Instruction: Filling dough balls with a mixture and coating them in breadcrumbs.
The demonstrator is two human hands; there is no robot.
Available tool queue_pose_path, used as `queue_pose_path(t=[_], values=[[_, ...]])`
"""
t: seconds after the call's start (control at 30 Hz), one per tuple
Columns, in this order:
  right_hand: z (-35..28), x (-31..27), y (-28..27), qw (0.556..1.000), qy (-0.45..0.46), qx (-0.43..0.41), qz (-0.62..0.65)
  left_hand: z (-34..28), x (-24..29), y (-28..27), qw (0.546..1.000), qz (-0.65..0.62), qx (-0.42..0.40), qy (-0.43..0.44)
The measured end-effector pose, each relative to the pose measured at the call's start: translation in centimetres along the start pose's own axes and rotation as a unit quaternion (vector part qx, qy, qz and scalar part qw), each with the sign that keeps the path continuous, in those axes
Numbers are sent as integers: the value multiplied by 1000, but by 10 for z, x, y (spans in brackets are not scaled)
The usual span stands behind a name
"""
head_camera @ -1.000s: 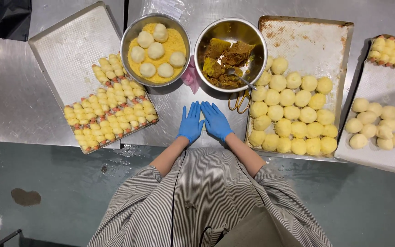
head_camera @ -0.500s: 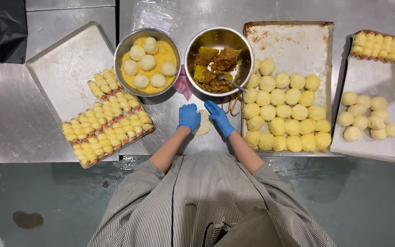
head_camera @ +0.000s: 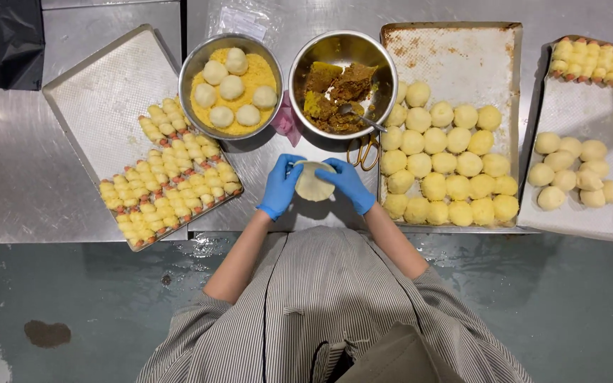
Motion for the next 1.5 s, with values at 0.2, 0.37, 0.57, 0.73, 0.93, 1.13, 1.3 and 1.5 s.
queue_pose_path(t=[0.2,0.37,0.57,0.73,0.93,1.13,1.3,1.5], values=[[2,-54,0,982,-64,116,133,5,48,6,984,-134,117,16],[-16,-116,1,948,-138,279,66,-7,59,5,965,-174,195,36],[-53,-217,-11,932,-255,240,-94,-39,126,-39,968,-162,129,140],[-43,-292,16,893,-322,22,-314,-61,191,-20,932,-36,-115,341],[-20,-272,-13,960,-261,90,39,-23,121,12,988,-120,-78,50],[-25,-175,-10,960,-151,214,99,-49,147,16,977,-60,139,153],[-57,-218,-25,886,-288,360,52,-38,113,-6,970,-87,149,168],[-45,-311,12,954,-232,157,-108,-47,165,-7,955,-204,-168,134]])
Point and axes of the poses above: each hand's wrist, its own z-axis towards the middle knuckle, its own y-axis out of the palm, x = y × z, the point moved 6 cm from there along z, towards the middle knuckle, and after that the axes turned 9 degrees about -y, right-handed, at the moved point
